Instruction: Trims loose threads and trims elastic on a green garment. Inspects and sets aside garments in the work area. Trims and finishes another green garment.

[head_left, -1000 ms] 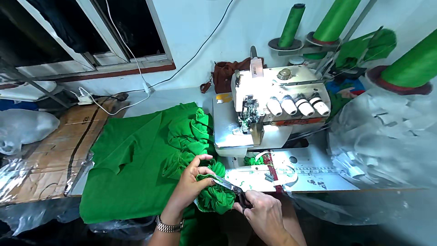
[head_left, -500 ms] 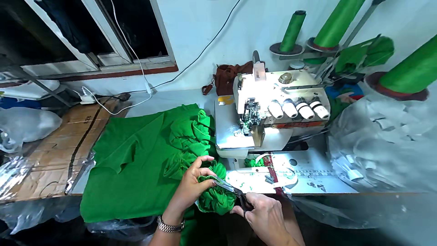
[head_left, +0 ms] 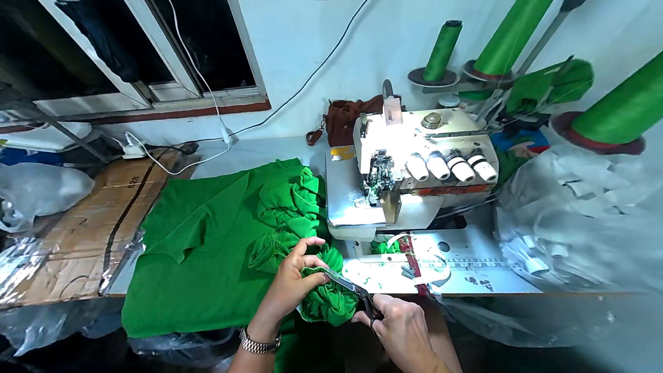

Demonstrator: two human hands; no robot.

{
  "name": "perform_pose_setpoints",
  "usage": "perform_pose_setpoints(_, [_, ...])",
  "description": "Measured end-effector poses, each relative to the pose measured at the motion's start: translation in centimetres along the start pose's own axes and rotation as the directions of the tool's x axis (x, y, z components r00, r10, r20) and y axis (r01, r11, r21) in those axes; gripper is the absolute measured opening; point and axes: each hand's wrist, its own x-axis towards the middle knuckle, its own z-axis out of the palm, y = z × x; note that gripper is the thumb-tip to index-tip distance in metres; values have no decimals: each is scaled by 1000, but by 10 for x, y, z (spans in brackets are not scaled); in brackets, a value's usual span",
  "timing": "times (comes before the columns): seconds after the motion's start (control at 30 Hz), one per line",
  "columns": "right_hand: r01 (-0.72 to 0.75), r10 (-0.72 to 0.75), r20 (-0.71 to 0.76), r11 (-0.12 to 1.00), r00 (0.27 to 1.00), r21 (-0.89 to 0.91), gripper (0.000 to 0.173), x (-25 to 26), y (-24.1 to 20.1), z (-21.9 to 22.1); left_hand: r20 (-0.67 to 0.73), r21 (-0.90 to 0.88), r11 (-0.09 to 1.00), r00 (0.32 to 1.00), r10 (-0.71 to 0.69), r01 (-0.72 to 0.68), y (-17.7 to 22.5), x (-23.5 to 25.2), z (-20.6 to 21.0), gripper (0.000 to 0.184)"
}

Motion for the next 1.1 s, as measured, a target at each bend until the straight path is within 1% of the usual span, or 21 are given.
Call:
perform_pose_setpoints(0.13, [-11, 11, -12, 1000, 1000, 10, 49, 1, -2, 0, 20, 3, 1000, 1000, -11, 11, 1, 0, -2, 61])
perform_pose_setpoints(0.3, [-30, 30, -9, 1000, 999, 3, 37, 7, -11, -2, 40, -2, 1000, 999, -8, 8, 3, 1, -3, 61])
perform_pose_setpoints(0.47, [-25, 25, 20, 1000, 1000, 17, 35, 7, -12, -3, 19, -21, 999, 1000, -24, 25, 4, 0, -1, 62])
perform_pose_setpoints(0.7, [-22, 21, 30, 999, 999, 39, 34, 7, -10, -1, 56, -15, 1000, 998, -24, 25, 3, 1, -4, 60])
perform_pose_setpoints(0.77, [-83, 77, 84, 993, 994, 80, 33, 10, -13, -5, 101, -53, 998, 995, -22, 27, 2, 3, -9, 60])
perform_pose_setpoints(0.87, [-266, 227, 227, 951, 947, 159, 39, 17, -16, -17, 162, -87, 996, 987, 13, 1, 6, -3, -19, 60])
perform_pose_setpoints(0.9, [-311, 262, 268, 936, 927, 163, 41, 20, -16, -21, 161, -53, 998, 987, 29, -20, 9, -7, -22, 59])
perform_pose_setpoints(0.97, [-367, 305, 327, 919, 895, 148, 45, 24, -16, -29, 102, 134, 988, 993, 60, -73, 13, -18, -23, 54])
perform_pose_setpoints(1.03, [-354, 299, 312, 926, 902, 135, 47, 24, -16, -30, -15, 406, 910, 995, 97, -82, 15, -29, -17, 47])
perform_pose_setpoints(1.07, [-344, 292, 307, 929, 906, 132, 48, 23, -17, -31, -65, 502, 863, 991, 113, -65, 16, -34, -14, 42])
perform_pose_setpoints(1.1, [-346, 292, 314, 929, 903, 130, 49, 24, -18, -31, -107, 551, 833, 986, 127, -47, 17, -38, -11, 38])
